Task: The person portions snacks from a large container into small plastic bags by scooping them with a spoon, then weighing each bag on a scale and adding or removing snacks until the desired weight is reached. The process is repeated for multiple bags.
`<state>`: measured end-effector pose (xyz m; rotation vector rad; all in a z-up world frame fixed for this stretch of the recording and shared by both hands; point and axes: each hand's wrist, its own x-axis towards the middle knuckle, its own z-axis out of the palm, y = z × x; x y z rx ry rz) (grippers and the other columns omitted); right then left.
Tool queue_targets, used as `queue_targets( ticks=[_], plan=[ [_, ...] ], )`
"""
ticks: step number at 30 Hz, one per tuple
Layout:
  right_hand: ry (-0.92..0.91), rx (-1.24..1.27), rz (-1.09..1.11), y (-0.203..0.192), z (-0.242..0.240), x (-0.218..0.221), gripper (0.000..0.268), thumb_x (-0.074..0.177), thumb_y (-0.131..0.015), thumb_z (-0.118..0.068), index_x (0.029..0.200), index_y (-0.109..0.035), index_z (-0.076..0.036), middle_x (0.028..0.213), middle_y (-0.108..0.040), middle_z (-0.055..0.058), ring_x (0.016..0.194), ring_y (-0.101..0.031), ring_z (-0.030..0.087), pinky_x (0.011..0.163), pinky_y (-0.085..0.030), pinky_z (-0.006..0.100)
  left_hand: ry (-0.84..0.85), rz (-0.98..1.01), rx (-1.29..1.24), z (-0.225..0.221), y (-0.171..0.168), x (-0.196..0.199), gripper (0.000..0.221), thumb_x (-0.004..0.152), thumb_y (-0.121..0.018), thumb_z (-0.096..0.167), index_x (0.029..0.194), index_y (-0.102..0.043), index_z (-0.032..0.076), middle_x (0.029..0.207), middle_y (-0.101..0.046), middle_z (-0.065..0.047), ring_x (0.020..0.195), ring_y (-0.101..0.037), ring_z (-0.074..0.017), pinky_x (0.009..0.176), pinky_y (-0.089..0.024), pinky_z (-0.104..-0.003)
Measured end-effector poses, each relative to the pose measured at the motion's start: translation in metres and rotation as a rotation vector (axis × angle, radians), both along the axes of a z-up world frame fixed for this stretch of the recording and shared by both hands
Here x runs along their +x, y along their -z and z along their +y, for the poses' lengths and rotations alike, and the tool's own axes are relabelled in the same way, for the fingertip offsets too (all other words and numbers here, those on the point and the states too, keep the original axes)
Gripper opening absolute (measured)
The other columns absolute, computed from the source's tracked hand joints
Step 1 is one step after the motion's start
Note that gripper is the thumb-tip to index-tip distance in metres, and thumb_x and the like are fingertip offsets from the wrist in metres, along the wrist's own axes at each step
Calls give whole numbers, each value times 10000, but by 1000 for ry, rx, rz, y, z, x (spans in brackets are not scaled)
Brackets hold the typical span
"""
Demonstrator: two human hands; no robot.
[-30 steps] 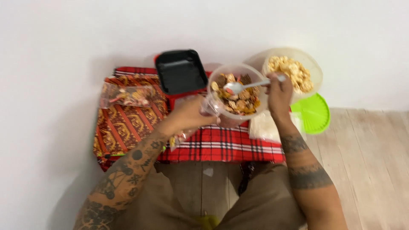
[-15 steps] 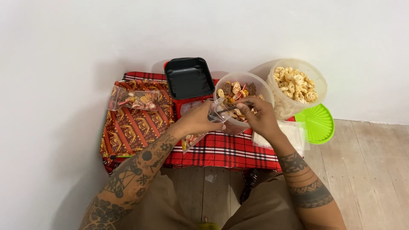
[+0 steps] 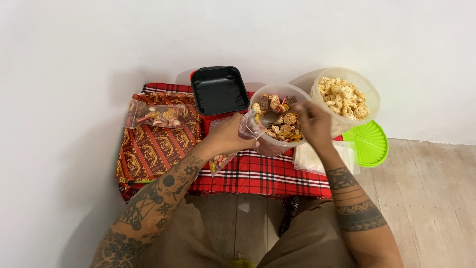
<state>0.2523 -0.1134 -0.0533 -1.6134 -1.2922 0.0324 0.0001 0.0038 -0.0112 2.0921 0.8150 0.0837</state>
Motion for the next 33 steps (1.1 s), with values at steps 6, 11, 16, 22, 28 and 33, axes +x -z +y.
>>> queue_targets(
  ticks=[6,11,16,22,28,33],
  plan=[
    [47,-225,97,3,6,-10,118,1018,-687,-236,1049,-792,-193,589,-675,33,537,-649,160,596,-509,279,0,-40,-29,1,5,1,838,701,-774,529,1305,-517,8,1272,-619,-291,1255,-576,-458,1040,-459,-513],
    [87,-67,273,9,8,18,161,1062,-633,-179,1092,-726,-51,662,-674,111,571,-649,174,605,-512,296,3,-54,-21,-3,0,-1,840,693,-784,525,1291,-525,-6,1258,-620,-308,1247,-572,-477,1037,-453,-536],
    [128,-7,460,-6,0,24,193,1068,-554,-164,1098,-694,-34,812,-719,138,598,-673,141,603,-536,236,-6,-21,8,3,9,0,849,693,-785,586,1290,-531,38,1237,-639,-260,1240,-593,-435,1025,-471,-502],
    [120,38,471,-19,-5,21,180,1070,-552,-157,1089,-680,-32,820,-720,129,593,-653,125,606,-513,216,-16,-5,-4,3,6,0,854,701,-790,552,1303,-525,7,1245,-629,-284,1249,-584,-447,1036,-465,-504],
    [103,113,498,-33,-8,5,170,1080,-553,-137,1085,-673,-17,792,-694,149,550,-625,141,576,-515,226,21,5,9,2,3,1,895,697,-765,613,1291,-525,-13,1282,-607,-303,1277,-557,-454,1069,-438,-518],
    [-109,-34,311,-32,-7,-24,112,1044,-625,-70,1059,-718,-9,817,-697,166,629,-662,206,652,-549,325,12,-21,-14,4,14,3,877,693,-770,565,1317,-508,7,1259,-618,-268,1264,-575,-421,1055,-453,-491]
  ],
)
